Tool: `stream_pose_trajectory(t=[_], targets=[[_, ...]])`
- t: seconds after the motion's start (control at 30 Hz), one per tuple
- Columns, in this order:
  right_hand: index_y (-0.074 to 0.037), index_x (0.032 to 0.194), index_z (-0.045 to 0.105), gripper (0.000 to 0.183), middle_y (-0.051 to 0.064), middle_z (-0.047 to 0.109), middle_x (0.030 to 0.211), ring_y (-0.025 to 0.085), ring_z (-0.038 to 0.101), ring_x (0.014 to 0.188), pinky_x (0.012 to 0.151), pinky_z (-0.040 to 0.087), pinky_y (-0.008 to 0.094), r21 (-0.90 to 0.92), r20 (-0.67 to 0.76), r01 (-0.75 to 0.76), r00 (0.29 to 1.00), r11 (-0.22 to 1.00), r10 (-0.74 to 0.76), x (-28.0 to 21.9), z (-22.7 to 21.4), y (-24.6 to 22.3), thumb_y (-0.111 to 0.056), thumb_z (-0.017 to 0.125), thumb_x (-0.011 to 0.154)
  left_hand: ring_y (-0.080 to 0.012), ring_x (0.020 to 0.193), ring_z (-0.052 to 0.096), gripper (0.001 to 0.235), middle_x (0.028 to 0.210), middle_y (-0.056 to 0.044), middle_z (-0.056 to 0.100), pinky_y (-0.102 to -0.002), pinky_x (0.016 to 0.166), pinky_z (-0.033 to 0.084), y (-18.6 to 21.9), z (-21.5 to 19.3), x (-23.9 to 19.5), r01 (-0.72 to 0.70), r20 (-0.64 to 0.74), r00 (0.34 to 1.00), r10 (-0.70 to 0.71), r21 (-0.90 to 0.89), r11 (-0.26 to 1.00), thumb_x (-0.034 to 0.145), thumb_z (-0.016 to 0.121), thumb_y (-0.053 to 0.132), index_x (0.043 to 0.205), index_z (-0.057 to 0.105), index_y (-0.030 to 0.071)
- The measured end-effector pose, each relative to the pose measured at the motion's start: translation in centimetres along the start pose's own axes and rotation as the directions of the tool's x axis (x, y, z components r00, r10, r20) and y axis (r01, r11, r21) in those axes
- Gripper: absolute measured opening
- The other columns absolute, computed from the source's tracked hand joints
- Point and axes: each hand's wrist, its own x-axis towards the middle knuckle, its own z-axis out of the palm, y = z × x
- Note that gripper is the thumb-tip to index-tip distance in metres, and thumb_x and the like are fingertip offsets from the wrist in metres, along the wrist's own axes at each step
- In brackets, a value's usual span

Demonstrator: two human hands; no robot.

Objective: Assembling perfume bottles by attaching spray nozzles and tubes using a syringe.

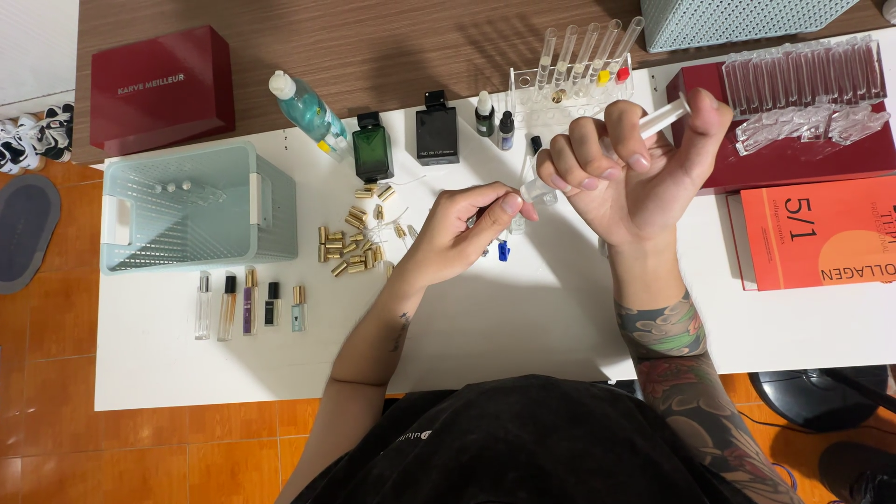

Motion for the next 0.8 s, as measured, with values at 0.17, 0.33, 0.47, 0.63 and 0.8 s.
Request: stream_pose_trajectory(t=[0.17, 0.33, 0.47, 0.63, 0.8], targets=[[-0.012, 0.061, 0.042, 0.068, 0.005, 0.04, 0.062, 0.023, 0.039, 0.063, 0.069, 0.032, 0.036, -0.026, 0.037, 0.0, 0.999, 1.0, 0.001, -0.27, -0.38, -0.08, -0.07, 0.031, 0.093, -0.0004, 0.06, 0.032, 0.033, 0.064, 0.01, 0.037, -0.023, 0.055, 0.028, 0.2, -0.02, -0.08, 0.01, 0.012, 1.0, -0.01, -0.011, 1.0, 0.113, 0.051, 0.027, 0.104, 0.072, 0.003], [-0.012, 0.061, 0.042, 0.069, 0.006, 0.039, 0.062, 0.023, 0.039, 0.063, 0.067, 0.032, 0.035, -0.001, 0.001, 0.001, 1.0, 1.0, -0.001, -0.59, -0.61, -0.07, -0.072, 0.032, 0.092, -0.0011, 0.06, 0.032, 0.034, 0.064, 0.009, 0.037, -0.023, 0.055, 0.028, 0.3, -0.07, -0.14, 0.032, 0.025, 0.999, -0.031, -0.018, 0.999, 0.113, 0.051, 0.028, 0.102, 0.071, 0.003], [-0.014, 0.065, 0.042, 0.066, 0.004, 0.039, 0.064, 0.02, 0.037, 0.062, 0.068, 0.032, 0.033, -0.057, 0.083, 0.009, 0.997, 0.998, -0.004, -0.61, -0.51, -0.15, -0.072, 0.033, 0.096, -0.0019, 0.062, 0.033, 0.035, 0.067, 0.009, 0.039, -0.023, 0.057, 0.028, 0.31, -0.26, -0.18, 0.051, 0.067, 0.997, -0.046, -0.074, 0.996, 0.113, 0.051, 0.029, 0.101, 0.07, 0.002], [-0.015, 0.065, 0.044, 0.066, 0.005, 0.04, 0.061, 0.023, 0.037, 0.061, 0.064, 0.031, 0.035, -0.028, 0.021, 0.006, 1.0, 1.0, -0.005, -0.95, -0.47, -0.21, -0.073, 0.031, 0.093, -0.0027, 0.065, 0.033, 0.037, 0.07, 0.009, 0.039, -0.023, 0.06, 0.03, 0.38, -0.24, -0.25, 0.069, 0.114, 0.992, -0.048, -0.181, 0.981, 0.113, 0.05, 0.03, 0.103, 0.07, 0.001], [-0.017, 0.065, 0.047, 0.068, 0.004, 0.041, 0.061, 0.021, 0.037, 0.061, 0.065, 0.032, 0.035, -0.044, 0.091, 0.045, 0.995, 0.998, -0.041, -0.93, -0.93, -0.26, -0.077, 0.027, 0.092, -0.003, 0.066, 0.035, 0.037, 0.071, 0.008, 0.04, -0.023, 0.061, 0.031, 0.43, -0.27, -0.33, 0.08, 0.138, 0.989, -0.054, -0.192, 0.978, 0.113, 0.05, 0.029, 0.101, 0.069, 0.001]])
